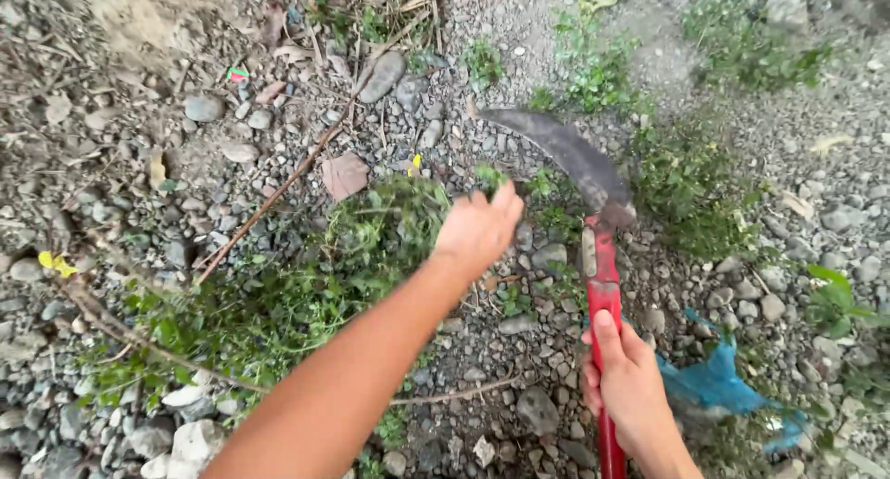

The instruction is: Cutting and gathering weeds from a garden area using a sickle

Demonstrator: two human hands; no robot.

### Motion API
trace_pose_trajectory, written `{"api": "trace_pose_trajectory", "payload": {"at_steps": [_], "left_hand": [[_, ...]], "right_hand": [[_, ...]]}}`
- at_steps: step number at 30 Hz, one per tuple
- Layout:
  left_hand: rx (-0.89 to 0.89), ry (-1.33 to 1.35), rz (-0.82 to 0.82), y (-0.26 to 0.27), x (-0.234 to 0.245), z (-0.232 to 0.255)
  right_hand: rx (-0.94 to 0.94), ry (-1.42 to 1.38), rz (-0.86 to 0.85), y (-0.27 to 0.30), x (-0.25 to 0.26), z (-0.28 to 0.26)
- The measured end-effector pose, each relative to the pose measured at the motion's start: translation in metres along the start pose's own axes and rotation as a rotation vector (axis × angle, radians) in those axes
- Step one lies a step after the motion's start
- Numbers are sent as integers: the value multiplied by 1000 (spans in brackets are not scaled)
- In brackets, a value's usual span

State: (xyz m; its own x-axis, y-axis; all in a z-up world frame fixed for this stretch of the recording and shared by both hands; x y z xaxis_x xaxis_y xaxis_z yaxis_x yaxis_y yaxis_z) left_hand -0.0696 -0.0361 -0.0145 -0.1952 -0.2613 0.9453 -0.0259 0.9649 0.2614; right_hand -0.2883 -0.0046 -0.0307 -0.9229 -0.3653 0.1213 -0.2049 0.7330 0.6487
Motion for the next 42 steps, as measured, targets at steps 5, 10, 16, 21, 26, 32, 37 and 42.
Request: {"api": "trace_pose_trajectory", "payload": {"at_steps": [5, 10, 16, 21, 26, 32, 37, 42], "left_hand": [[34, -265, -69, -45, -70, 3], [-129, -190, -398, -45, -48, 7], [34, 246, -272, 26, 4, 7], [300, 1, 147, 37, -31, -44], [422, 42, -163, 41, -69, -85], [464, 76, -317, 45, -81, -84], [419, 124, -345, 43, -62, -78], [525, 579, -413, 68, -62, -96]], "right_hand": [[16, 13, -1, 12, 5, 10], [-7, 32, -6, 24, 6, 13], [34, -36, -29, 29, 6, 20], [-2, -52, 1, 28, -4, 22], [35, 48, -57, 40, -27, 0], [-16, 111, -84, 48, -51, 3], [-102, 154, -98, 55, -69, 7], [-69, 81, -112, 45, -72, 28]]}}
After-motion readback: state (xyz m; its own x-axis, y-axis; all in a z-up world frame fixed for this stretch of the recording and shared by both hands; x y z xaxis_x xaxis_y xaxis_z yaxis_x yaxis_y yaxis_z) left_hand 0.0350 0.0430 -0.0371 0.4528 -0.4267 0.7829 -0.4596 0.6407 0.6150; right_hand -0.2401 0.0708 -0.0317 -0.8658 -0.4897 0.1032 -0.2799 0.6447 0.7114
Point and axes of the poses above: each hand's wrist, its own y-axis away from the middle knuckle, its own x-axis out of the back of the hand, z = x × y, the point moved 8 cm from there along -y, towards the middle knuckle, and after that the axes turned 1 degree about -y, right-handed, at the moved point
